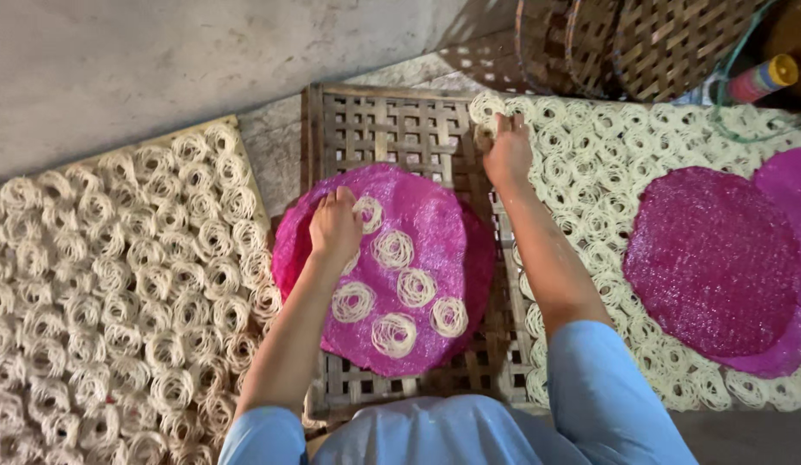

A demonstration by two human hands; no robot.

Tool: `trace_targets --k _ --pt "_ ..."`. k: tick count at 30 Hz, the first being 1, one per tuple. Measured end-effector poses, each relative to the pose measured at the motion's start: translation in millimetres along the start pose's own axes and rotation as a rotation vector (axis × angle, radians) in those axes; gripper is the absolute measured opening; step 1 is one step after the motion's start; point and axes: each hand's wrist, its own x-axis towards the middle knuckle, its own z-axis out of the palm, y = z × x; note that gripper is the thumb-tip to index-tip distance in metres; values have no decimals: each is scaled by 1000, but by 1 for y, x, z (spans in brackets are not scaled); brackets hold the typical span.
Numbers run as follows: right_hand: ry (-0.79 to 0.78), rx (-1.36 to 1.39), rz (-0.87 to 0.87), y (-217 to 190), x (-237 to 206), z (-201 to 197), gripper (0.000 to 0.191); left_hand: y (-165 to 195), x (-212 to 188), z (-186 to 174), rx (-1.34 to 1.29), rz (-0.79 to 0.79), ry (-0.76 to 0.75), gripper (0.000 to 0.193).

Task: The person picks up coiled noodle nests one at a time and places them in a pattern onto a round pink tray resting on a woven bamboo rack. When a tray is filled, the person stacks it with other filled trays and continues filling another tray with more noodle nests.

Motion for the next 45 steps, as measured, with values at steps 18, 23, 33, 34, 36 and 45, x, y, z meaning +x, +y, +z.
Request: trace_targets --k 18,23,33,34,36,45 --pt "-709 1272 1017 -22 -58 -38 35 125 -74 -17 -197 303 -53 42" --pt "-467 1156 1009 22 -19 -13 30 93 -79 -22 -219 200 -47 38" --pt "-94 59 -4 1 -43 -30 47 38 -72 10 237 145 86 32" --pt "-108 113 2 -3 -51 -37 47 36 -71 16 248 149 72 29" --pt "-129 217 15 -12 -67 -51 46 33 -68 24 245 139 30 22" --pt "-759 998 574 -80 -151 -82 28 57 -47 13 -23 24 -326 28"
